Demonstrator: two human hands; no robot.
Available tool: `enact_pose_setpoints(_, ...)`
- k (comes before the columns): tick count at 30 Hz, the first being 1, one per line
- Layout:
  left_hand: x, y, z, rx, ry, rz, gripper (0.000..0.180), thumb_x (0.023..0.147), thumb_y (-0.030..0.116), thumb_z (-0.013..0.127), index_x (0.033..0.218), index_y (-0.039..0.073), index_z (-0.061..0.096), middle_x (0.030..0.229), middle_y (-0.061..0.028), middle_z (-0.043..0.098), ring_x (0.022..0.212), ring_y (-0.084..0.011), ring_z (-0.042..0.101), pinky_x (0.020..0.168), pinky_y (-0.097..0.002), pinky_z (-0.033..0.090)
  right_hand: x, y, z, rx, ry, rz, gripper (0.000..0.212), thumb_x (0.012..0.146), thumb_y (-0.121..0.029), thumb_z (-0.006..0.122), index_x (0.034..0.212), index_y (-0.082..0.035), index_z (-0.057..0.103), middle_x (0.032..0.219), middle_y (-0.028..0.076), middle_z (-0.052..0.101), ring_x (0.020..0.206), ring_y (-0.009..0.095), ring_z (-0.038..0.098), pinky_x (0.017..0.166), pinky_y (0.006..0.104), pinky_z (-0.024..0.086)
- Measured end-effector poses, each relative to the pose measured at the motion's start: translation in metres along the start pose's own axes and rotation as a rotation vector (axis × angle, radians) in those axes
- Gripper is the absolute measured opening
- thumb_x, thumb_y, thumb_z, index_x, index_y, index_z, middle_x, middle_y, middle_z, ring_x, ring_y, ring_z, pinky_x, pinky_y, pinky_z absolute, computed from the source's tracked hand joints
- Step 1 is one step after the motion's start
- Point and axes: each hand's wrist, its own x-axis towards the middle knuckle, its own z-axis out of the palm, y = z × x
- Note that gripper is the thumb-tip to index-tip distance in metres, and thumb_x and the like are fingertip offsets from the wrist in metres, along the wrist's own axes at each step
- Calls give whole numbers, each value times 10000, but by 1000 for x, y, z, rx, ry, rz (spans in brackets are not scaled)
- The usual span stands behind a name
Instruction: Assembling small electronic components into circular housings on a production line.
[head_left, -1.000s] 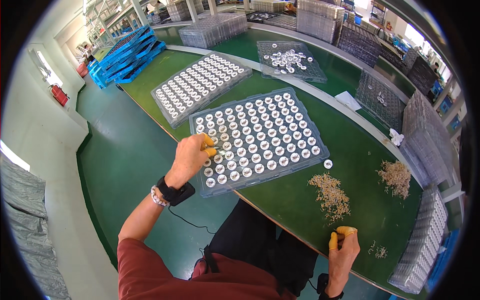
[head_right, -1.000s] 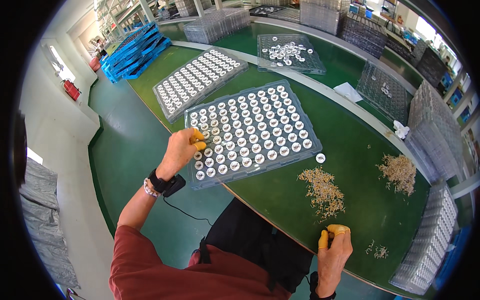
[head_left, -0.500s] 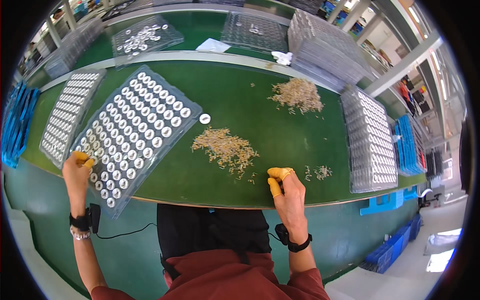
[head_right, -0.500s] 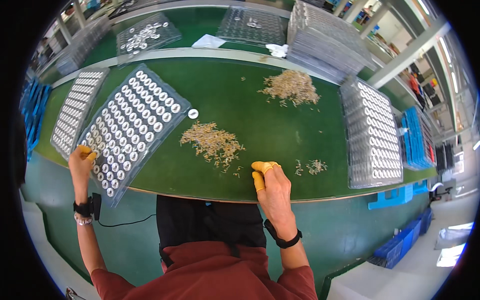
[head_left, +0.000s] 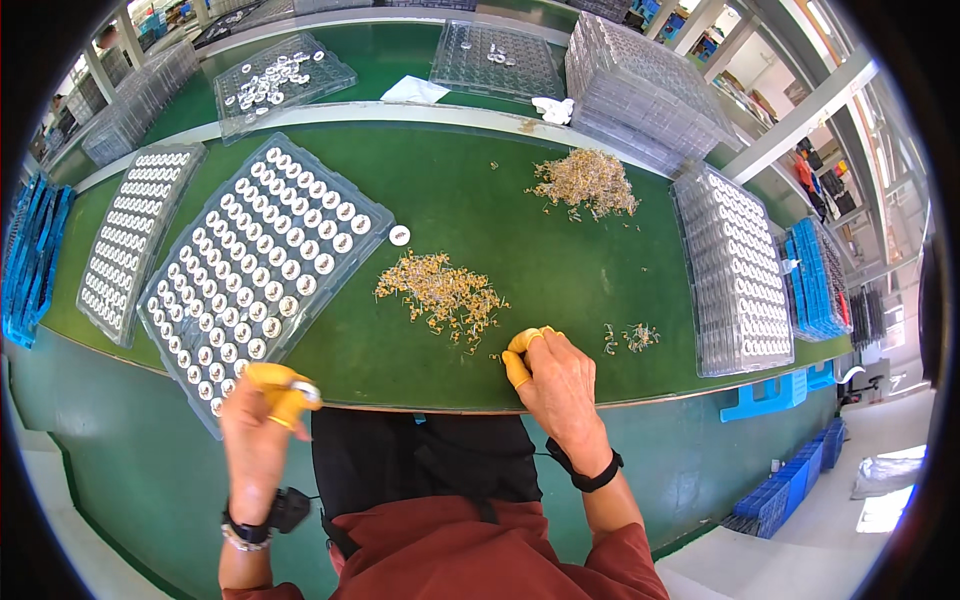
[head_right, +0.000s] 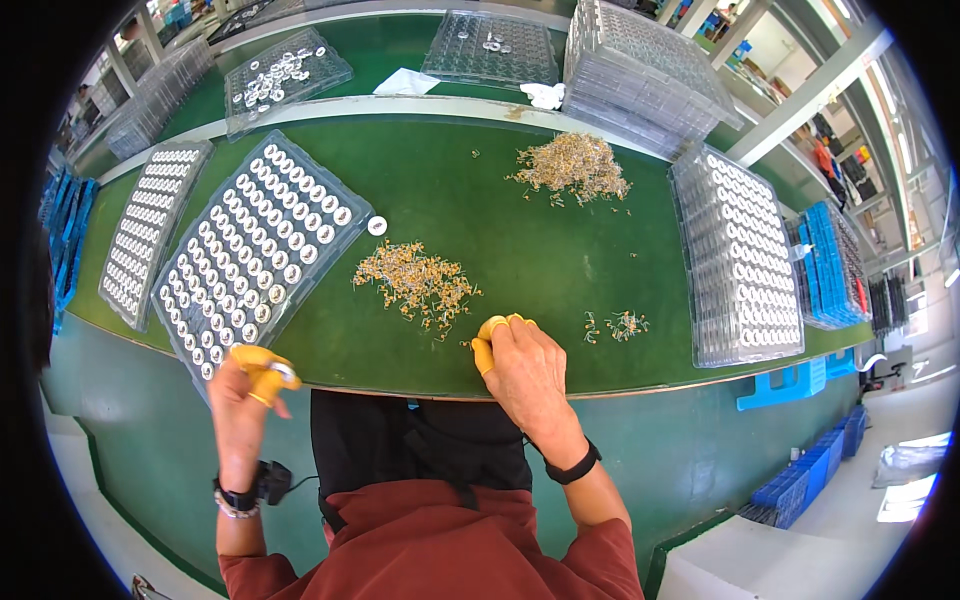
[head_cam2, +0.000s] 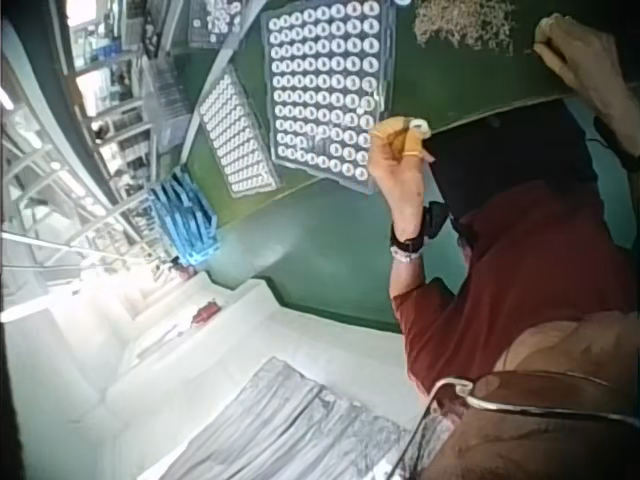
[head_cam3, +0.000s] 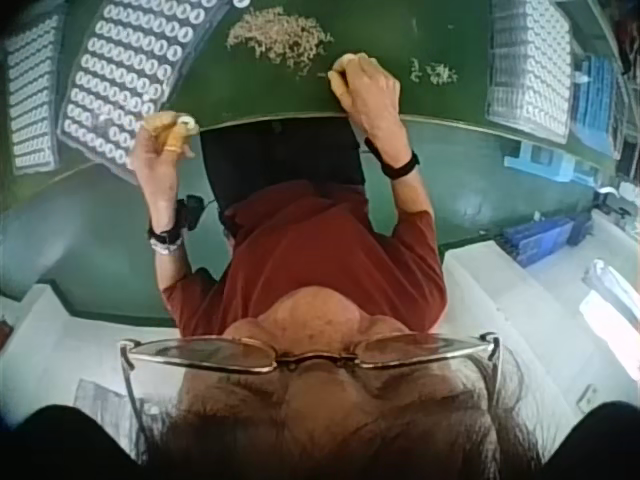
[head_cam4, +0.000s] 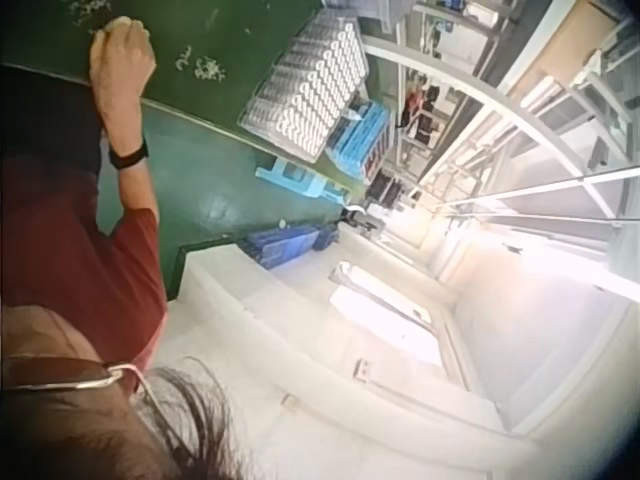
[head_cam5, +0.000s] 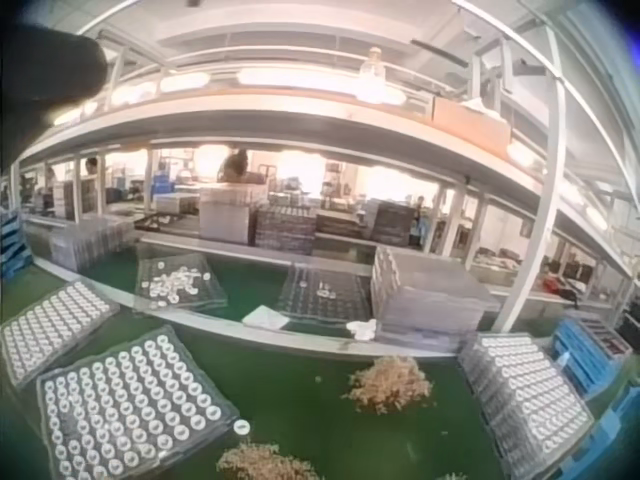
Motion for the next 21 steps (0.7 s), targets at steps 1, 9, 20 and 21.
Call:
enact_pose_setpoints(1, -3, -8, 12, -37, -60, -38, 176, 856, -78, 609, 1008, 6, 579, 887, -80, 651, 760, -134, 656, 475, -214, 508, -3, 1, -2, 31, -22, 71, 131, 749, -35, 727, 853, -46, 648, 699, 94, 561, 631, 282, 570, 591, 383, 470)
enact_pose_setpoints(9, -24, -37, 76, -243, -269, -160, 199, 882, -86, 589, 1073, -37, 617, 937, -105, 665, 808, -159, 662, 562, -239, 551, -4, 4, -7, -34, -12, -73, 124, 785, -87, 696, 880, -52, 625, 792, 90, 539, 733, 285, 590, 605, 385, 492)
enact_pose_setpoints(20, -33, -43, 94, -387, -355, -267, 164, 880, -60, 617, 1042, -37, 618, 926, -106, 667, 775, -172, 677, 526, -244, 545, -9, -4, -10, 295, -164, 121, 117, 766, 16, 655, 840, -6, 567, 768, 120, 595, 659, 292, 615, 609, 375, 512)
enact_pose_setpoints(21, -34, -43, 94, -403, -354, -289, 163, 879, -53, 622, 1040, -37, 618, 925, -108, 669, 759, -172, 676, 519, -242, 546, -12, -10, -14, 419, -193, 216, 112, 773, 17, 655, 846, -2, 572, 762, 101, 609, 640, 238, 613, 600, 338, 509)
